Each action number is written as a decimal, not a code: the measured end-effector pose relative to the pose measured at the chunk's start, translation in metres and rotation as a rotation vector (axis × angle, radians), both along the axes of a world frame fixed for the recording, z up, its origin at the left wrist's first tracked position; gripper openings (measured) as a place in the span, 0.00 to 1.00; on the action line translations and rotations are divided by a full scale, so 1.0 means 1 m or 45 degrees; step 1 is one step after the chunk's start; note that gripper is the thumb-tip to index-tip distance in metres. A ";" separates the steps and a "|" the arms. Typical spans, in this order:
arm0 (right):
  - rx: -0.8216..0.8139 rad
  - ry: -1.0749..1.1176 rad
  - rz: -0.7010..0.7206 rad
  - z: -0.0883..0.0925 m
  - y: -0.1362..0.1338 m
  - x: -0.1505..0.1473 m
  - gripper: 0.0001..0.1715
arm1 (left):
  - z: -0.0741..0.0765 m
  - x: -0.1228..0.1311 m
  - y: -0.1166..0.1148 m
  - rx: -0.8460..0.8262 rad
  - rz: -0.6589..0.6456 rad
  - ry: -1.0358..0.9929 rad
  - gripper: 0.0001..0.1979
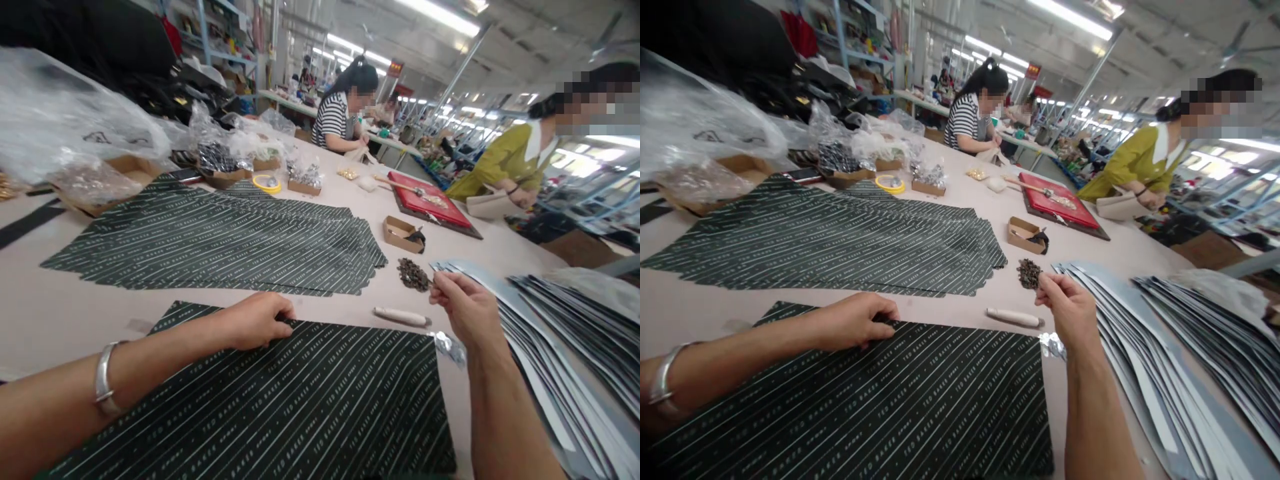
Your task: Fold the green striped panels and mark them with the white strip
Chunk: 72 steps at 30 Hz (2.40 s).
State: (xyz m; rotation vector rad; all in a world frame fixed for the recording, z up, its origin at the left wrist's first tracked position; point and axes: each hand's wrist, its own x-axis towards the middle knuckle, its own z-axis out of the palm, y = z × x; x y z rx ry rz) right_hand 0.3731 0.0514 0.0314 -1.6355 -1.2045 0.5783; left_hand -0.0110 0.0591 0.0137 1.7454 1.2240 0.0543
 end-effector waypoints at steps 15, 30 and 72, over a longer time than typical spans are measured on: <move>-0.331 0.628 0.597 -0.066 -0.082 -0.147 0.18 | -0.006 0.023 0.007 -0.398 -0.188 -0.184 0.18; -0.139 0.478 0.653 -0.065 -0.083 -0.145 0.03 | 0.004 0.035 -0.007 -0.545 -0.032 -0.371 0.14; 0.519 -0.638 0.673 -0.065 -0.096 -0.154 0.08 | -0.010 0.024 -0.051 1.464 -0.525 -0.102 0.14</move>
